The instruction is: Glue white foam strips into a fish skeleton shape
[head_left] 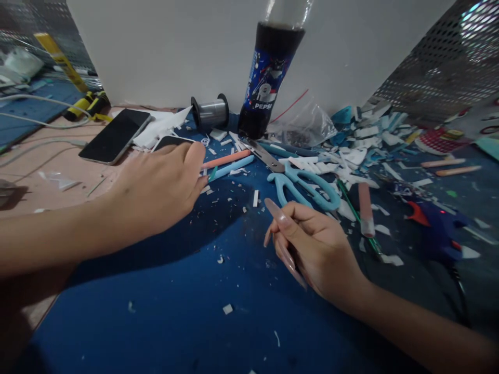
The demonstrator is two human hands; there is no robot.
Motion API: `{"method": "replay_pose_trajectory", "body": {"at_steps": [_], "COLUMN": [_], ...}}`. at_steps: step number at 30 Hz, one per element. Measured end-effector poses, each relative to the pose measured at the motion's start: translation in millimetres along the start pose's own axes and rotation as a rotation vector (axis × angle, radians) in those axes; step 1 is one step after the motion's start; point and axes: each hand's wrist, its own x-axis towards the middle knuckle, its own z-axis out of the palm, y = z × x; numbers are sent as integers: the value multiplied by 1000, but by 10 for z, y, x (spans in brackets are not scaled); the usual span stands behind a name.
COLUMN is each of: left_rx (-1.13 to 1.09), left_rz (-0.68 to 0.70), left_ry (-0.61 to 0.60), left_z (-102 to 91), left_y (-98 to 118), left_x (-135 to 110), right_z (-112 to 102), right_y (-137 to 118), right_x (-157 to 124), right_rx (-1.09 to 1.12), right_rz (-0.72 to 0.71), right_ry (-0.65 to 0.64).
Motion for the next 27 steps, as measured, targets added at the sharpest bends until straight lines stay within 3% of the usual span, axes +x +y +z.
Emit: {"method": "replay_pose_trajectory", "body": {"at_steps": [3, 9, 19, 27], "left_rx": [76, 2, -23, -68], "left_rz": [73, 153, 253, 259], "left_ry": [-14, -128, 70, -59], "left_z": [-5, 134, 265, 221], "left_y": [82, 200, 243, 166], "left_x": [-107, -253, -280, -254], "right_z": [22, 18, 31, 46], "right_y": [-11, 3, 1, 2], "right_x": [-2, -9, 6, 18], "right_rx": [-28, -85, -50, -107], "right_rz": [13, 26, 2, -9], "right_ry": [26, 27, 64, 119]}}
